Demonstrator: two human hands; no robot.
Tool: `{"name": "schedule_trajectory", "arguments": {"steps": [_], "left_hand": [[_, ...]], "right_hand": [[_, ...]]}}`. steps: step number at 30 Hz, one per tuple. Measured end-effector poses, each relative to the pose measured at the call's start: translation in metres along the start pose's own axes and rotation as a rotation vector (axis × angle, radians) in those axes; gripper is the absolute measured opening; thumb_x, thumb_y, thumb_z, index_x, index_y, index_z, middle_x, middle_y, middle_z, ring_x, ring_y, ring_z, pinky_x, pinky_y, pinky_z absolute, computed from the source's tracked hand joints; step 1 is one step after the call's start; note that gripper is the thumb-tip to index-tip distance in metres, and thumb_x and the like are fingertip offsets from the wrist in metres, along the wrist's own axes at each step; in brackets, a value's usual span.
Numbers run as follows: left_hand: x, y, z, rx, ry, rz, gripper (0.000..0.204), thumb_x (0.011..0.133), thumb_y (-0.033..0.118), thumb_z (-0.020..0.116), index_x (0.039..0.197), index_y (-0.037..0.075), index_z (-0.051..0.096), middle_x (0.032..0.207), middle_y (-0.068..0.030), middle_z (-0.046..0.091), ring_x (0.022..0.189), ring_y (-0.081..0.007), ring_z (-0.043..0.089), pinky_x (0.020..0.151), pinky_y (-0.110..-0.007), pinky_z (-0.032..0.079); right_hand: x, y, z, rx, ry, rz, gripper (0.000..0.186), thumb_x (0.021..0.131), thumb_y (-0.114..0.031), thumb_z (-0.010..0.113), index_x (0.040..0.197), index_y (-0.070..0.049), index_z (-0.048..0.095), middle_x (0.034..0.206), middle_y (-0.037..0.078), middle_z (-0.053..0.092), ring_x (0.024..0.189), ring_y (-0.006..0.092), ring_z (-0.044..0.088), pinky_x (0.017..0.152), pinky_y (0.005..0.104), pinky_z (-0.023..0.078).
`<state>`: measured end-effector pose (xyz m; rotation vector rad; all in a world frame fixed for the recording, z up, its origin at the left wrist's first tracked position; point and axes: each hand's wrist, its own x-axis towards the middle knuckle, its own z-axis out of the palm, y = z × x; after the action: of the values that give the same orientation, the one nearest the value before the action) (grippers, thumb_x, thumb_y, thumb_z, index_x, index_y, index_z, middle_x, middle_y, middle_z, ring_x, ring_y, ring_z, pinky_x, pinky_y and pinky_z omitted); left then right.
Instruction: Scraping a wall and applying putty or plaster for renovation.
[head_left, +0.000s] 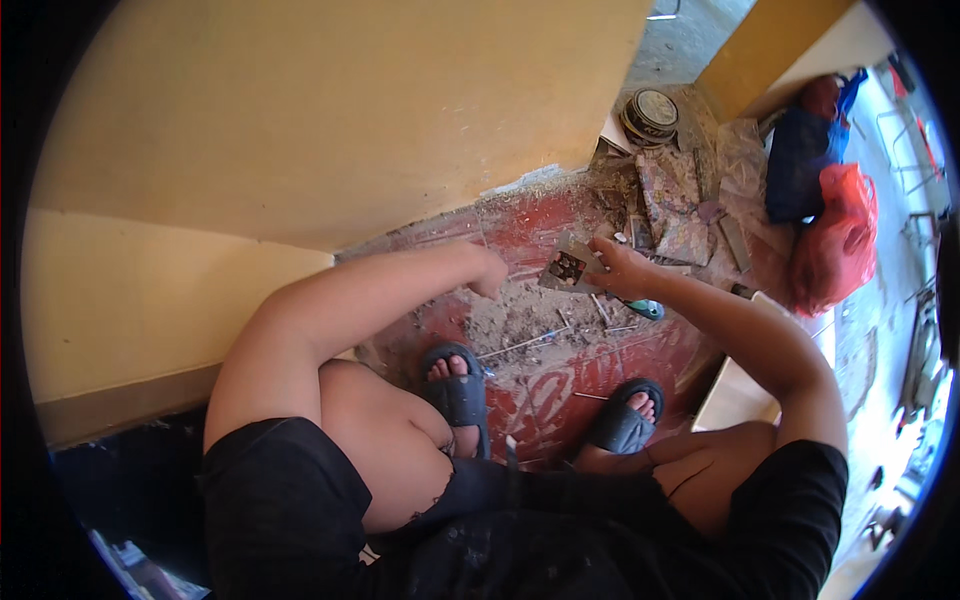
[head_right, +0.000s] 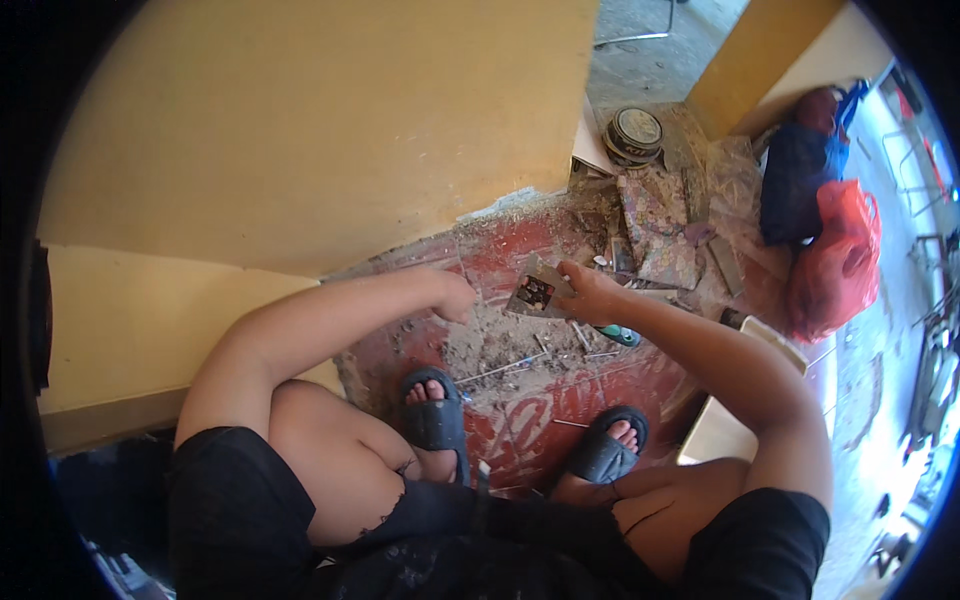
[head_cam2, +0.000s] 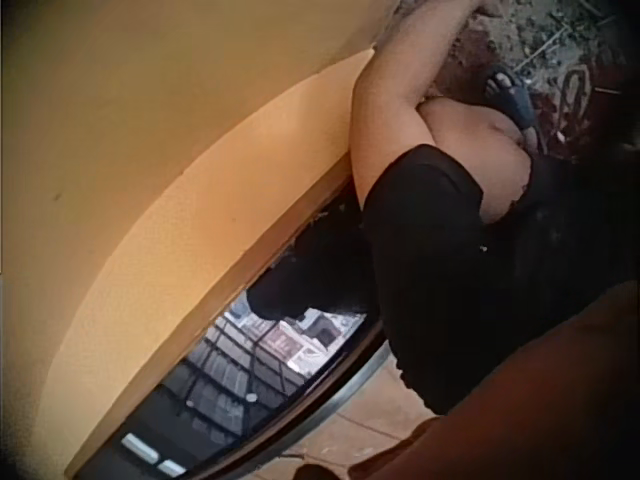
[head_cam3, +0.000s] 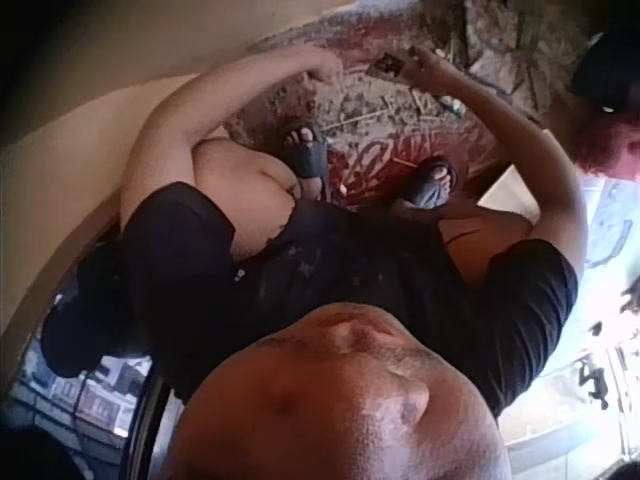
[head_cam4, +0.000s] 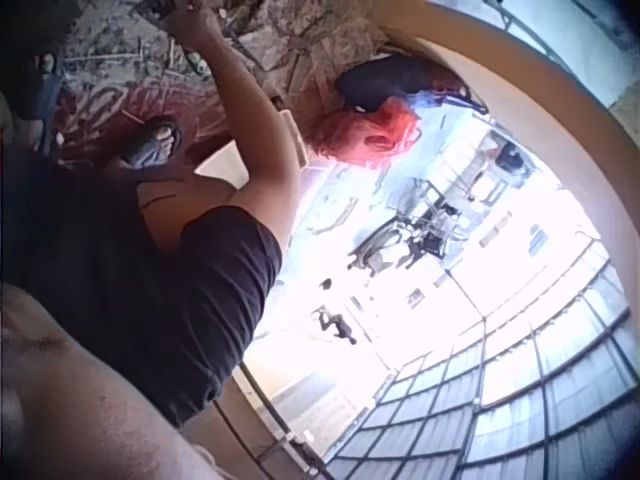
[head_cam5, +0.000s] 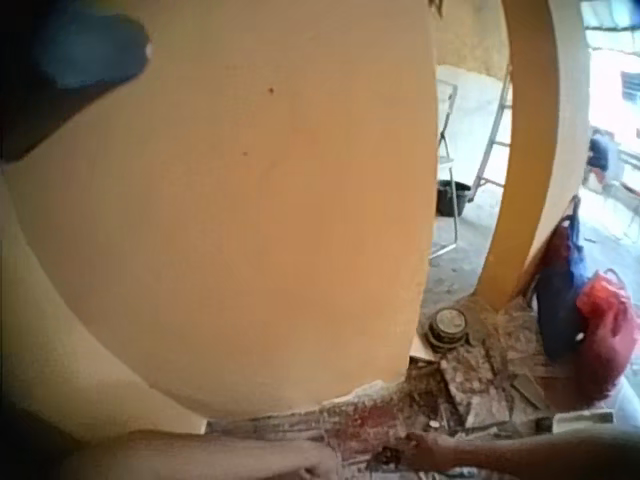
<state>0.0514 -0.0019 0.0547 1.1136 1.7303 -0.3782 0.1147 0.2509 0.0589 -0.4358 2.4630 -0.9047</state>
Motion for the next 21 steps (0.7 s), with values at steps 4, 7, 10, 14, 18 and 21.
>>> {"name": "schedule_trajectory", "arguments": {"steps": [4, 7, 10, 14, 18, 21], "left_hand": [[0.001, -0.027, 0.003, -0.059, -0.032, -0.09, 0.036, 0.079, 0.029, 0.053, 0.101, 0.003, 0.064, 0.101, -0.0157, 0.063, 0.093, -0.0303, 0.06, 0.081, -0.04, 0.046], [0.016, -0.06, 0.006, -0.051, -0.063, -0.214, 0.035, 0.078, 0.025, 0.054, 0.103, 0.002, 0.064, 0.106, -0.0146, 0.062, 0.097, -0.0282, 0.059, 0.082, -0.039, 0.046], [0.015, -0.058, -0.022, -0.09, -0.008, -0.32, 0.033, 0.077, 0.021, 0.052, 0.101, 0.001, 0.064, 0.107, -0.0145, 0.062, 0.098, -0.0274, 0.059, 0.082, -0.039, 0.046], [-0.02, -0.043, -0.034, -0.346, 0.2, -0.402, 0.029, 0.078, 0.018, 0.049, 0.093, -0.003, 0.064, 0.108, -0.0155, 0.061, 0.099, -0.028, 0.059, 0.083, -0.039, 0.046], [-0.001, -0.072, 0.027, -0.337, 0.516, -0.445, 0.047, 0.082, 0.022, 0.051, 0.118, -0.007, 0.044, 0.109, -0.0247, 0.057, 0.099, -0.034, 0.057, 0.086, -0.042, 0.045], [0.001, -0.063, 0.03, -0.379, 0.455, -0.458, 0.056, 0.083, 0.027, 0.052, 0.124, -0.006, 0.034, 0.109, -0.0265, 0.056, 0.103, -0.0363, 0.055, 0.088, -0.043, 0.044]], "right_hand": [[0.042, -0.058, -0.003, 0.273, -0.085, 0.34, 0.045, 0.082, -0.027, 0.06, 0.113, -0.001, 0.04, 0.085, 0.02, 0.062, 0.067, 0.0257, 0.063, 0.057, 0.0351, 0.051], [0.093, -0.046, 0.05, 0.294, 0.069, 0.48, 0.042, 0.084, -0.034, 0.056, 0.107, -0.001, 0.044, 0.084, 0.022, 0.062, 0.067, 0.0259, 0.064, 0.053, 0.0363, 0.05], [0.137, -0.009, 0.093, -0.137, 0.503, 0.322, 0.043, 0.085, -0.04, 0.054, 0.098, 0.0, 0.047, 0.077, 0.021, 0.062, 0.057, 0.0257, 0.064, 0.045, 0.0365, 0.049], [0.138, -0.036, 0.102, 0.388, 0.56, 0.577, 0.048, 0.084, -0.044, 0.053, 0.092, 0.003, 0.05, 0.08, 0.027, 0.061, 0.071, 0.04, 0.062, 0.066, 0.0447, 0.05], [0.15, -0.055, 0.093, 0.495, 0.545, 0.619, 0.051, 0.083, -0.047, 0.054, 0.088, 0.004, 0.051, 0.074, 0.024, 0.062, 0.06, 0.0329, 0.063, 0.053, 0.0395, 0.051], [0.149, -0.045, 0.1, 0.448, 0.57, 0.604, 0.054, 0.082, -0.05, 0.052, 0.091, 0.004, 0.053, 0.085, 0.027, 0.061, 0.081, 0.0393, 0.062, 0.07, 0.0439, 0.049]]}}
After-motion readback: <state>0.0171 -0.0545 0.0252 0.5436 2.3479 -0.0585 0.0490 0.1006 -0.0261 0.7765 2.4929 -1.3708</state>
